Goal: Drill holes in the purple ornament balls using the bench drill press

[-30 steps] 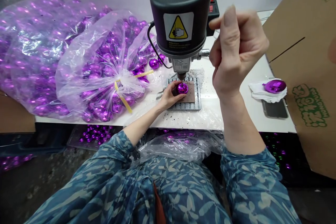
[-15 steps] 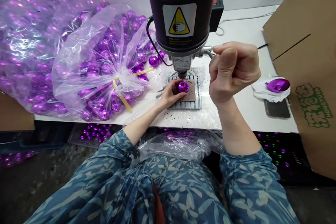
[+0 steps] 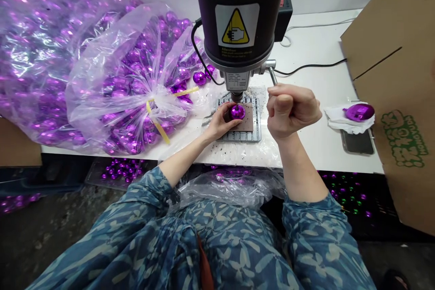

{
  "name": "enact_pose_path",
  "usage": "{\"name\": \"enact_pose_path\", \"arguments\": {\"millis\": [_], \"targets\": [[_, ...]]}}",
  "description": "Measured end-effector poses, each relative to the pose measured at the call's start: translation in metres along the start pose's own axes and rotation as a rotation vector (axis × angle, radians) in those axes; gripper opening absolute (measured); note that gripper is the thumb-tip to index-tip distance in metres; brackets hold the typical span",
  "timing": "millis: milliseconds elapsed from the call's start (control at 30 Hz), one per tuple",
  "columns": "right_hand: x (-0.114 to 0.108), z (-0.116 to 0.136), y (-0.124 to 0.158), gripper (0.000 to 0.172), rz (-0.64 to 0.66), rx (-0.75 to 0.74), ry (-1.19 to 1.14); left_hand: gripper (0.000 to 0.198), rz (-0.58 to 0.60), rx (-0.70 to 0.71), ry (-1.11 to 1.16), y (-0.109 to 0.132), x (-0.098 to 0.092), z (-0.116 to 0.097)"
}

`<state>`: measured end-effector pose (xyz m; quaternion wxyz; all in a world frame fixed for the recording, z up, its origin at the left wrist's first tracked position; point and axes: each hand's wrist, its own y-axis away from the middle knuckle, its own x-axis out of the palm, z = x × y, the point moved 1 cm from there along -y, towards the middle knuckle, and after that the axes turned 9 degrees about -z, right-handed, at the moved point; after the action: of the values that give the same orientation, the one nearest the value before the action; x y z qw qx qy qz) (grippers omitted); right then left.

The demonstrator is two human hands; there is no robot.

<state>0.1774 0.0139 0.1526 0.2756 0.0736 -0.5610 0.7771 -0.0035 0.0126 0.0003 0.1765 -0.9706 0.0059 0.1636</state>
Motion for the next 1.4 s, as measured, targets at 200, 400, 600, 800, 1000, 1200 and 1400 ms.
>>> {"name": "enact_pose_path", "arguments": {"millis": [200, 400, 600, 800, 1000, 1200, 1400], "targets": [[0.049, 0.025, -0.057, 0.051, -0.018, 0.177, -0.004, 0.062, -0.010, 0.019, 0.005, -0.001, 0.001, -0.002], [0.058, 0.005, -0.094, 0.063, 0.071, 0.516, 0.084, 0.055, -0.167, 0.091, -0.116, 0.040, -0.012, -0.034], [0.060, 0.015, -0.089, 0.029, -0.006, 0.671, 0.081, 0.041, 0.330, 0.343, -0.251, 0.138, -0.042, -0.076], [0.067, 0.020, -0.086, 0.030, -0.055, 0.608, 0.020, 0.043, 0.416, 0.204, -0.102, 0.084, -0.074, -0.065], [0.063, 0.010, -0.086, 0.060, -0.020, 0.465, -0.105, 0.023, -0.316, -0.084, -0.390, -0.104, -0.098, 0.014], [0.066, 0.012, -0.087, 0.064, 0.009, 0.409, -0.120, 0.045, -0.291, -0.210, -0.357, -0.131, -0.093, 0.036], [0.068, 0.016, -0.086, 0.057, -0.009, 0.423, -0.102, 0.048, -0.146, -0.373, 0.066, -0.049, -0.096, 0.000]]}}
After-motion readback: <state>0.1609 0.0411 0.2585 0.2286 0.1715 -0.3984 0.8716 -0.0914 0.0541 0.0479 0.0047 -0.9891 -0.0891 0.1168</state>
